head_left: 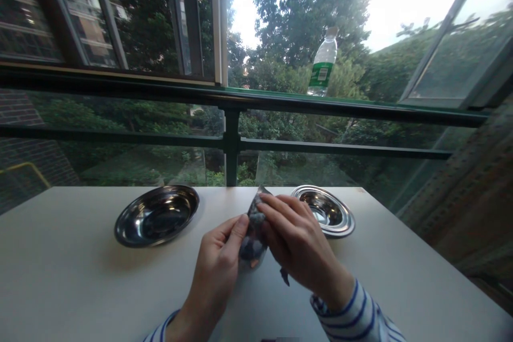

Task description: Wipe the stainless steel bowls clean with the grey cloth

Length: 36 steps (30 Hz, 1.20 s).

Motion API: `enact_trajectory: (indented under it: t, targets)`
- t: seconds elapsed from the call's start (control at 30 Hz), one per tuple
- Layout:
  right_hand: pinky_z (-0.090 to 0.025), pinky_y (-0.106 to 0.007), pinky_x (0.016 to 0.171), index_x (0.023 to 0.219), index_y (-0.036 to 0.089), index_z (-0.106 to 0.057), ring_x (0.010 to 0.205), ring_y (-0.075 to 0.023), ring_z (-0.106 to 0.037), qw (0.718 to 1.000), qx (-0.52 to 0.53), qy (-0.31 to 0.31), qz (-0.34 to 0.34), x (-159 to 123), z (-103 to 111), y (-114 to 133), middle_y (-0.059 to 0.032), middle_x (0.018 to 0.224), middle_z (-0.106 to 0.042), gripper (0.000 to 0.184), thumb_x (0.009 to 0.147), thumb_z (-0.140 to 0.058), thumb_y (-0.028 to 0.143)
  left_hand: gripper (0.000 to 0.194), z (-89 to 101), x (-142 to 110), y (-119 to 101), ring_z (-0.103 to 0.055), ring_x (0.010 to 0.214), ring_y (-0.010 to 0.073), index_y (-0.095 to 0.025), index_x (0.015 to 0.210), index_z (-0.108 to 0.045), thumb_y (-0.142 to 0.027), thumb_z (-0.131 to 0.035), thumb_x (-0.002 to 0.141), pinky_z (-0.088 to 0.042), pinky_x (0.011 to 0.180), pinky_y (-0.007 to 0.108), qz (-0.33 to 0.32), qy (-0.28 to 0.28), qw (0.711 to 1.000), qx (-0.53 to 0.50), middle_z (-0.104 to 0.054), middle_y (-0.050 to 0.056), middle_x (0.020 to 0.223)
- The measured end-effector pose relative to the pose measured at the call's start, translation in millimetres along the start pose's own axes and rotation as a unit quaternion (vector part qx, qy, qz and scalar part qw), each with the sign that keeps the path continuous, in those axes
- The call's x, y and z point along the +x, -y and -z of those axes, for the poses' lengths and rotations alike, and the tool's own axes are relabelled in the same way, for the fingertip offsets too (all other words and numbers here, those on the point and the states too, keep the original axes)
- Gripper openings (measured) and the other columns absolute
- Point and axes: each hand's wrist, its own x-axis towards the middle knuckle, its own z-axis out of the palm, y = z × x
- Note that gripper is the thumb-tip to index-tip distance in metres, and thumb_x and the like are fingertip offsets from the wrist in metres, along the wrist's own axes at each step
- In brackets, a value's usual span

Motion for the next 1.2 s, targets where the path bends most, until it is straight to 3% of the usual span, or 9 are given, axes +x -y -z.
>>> enact_trajectory:
  t: [0.1,0.3,0.5,0.67,0.73,0.9,1.07,1.2]
  targets:
    - [-0.043,-0.042,0.087,0.117,0.013,-0.054,0.103,-0.0233,-0.049,0.999,-0.001,-0.005,-0.051,0,-2,-3,-0.0097,0.12,-0.057,0.032,0.09,-0.039,0.021,0.026,-1.4,-1,2,-0.054,0.06,0.0124,-0.013,0.072,-0.068,-0.038,-0.06,0.075,-0.043,0.057,0.021,0.009,0.007,1.0,-0.001,-0.058,0.001,0.061]
    - [-0.039,-0.043,0.09,0.121,0.017,-0.051,0.112,-0.0254,-0.041,0.998,0.001,0.038,0.056,-2,-10,14,-0.0029,0.132,-0.048,0.035,0.088,-0.044,0.024,0.025,1.3,6,1,-0.058,0.06,0.0113,-0.015,0.089,-0.068,-0.033,-0.065,0.072,-0.046,0.059,0.022,0.029,-0.033,0.99,-0.132,-0.065,0.001,0.07]
    - [-0.042,-0.042,0.086,0.122,0.014,-0.05,0.108,-0.025,-0.044,1.0,-0.016,0.001,-0.001,-4,-14,11,-0.0092,0.128,-0.051,0.036,0.088,-0.045,0.023,0.018,-4.4,4,-6,-0.057,0.053,0.009,-0.013,0.082,-0.068,-0.027,-0.065,0.072,-0.047,0.054,0.019,0.077,-0.038,0.975,-0.206,-0.064,0.0,0.063]
    - [-0.04,-0.04,0.089,0.118,0.017,-0.054,0.114,-0.0244,-0.041,0.993,-0.025,0.0,0.116,-10,-22,25,-0.0029,0.13,-0.05,0.034,0.084,-0.051,0.019,0.009,1.0,9,-14,-0.061,0.058,0.0107,-0.012,0.075,-0.068,-0.019,-0.066,0.069,-0.05,0.057,0.02,0.044,-0.111,0.959,-0.259,-0.067,0.002,0.066]
    - [-0.04,-0.038,0.09,0.118,0.018,-0.055,0.115,-0.0228,-0.041,0.991,-0.033,-0.01,0.132,-10,-24,29,-0.0021,0.13,-0.051,0.034,0.083,-0.052,0.017,0.007,2.5,11,-15,-0.062,0.058,0.0114,-0.012,0.071,-0.067,-0.019,-0.066,0.069,-0.05,0.058,0.021,0.03,-0.119,0.956,-0.265,-0.067,0.003,0.065]
    - [-0.042,-0.039,0.088,0.117,0.016,-0.056,0.111,-0.0234,-0.044,0.995,-0.037,-0.057,0.072,-11,-26,28,-0.0063,0.128,-0.052,0.033,0.084,-0.051,0.018,0.012,0.3,8,-16,-0.064,0.065,0.0144,-0.011,0.08,-0.068,-0.018,-0.063,0.072,-0.052,0.062,0.023,0.045,-0.089,0.957,-0.274,-0.069,0.005,0.072]
    - [-0.041,-0.039,0.09,0.115,0.018,-0.057,0.115,-0.0236,-0.042,0.988,-0.035,-0.045,0.143,-14,-32,28,-0.0014,0.13,-0.05,0.032,0.084,-0.051,0.015,0.007,2.4,10,-20,-0.064,0.06,0.0132,-0.012,0.075,-0.067,-0.015,-0.061,0.073,-0.053,0.058,0.022,0.028,-0.137,0.948,-0.285,-0.068,0.004,0.067]
    - [-0.044,-0.041,0.088,0.117,0.015,-0.054,0.112,-0.0239,-0.044,0.995,-0.006,-0.068,0.069,-12,-30,25,-0.0085,0.128,-0.052,0.035,0.083,-0.051,0.016,0.009,0.5,9,-21,-0.065,0.061,0.0139,-0.011,0.077,-0.068,-0.015,-0.06,0.074,-0.053,0.059,0.023,0.031,-0.116,0.951,-0.284,-0.069,0.005,0.068]
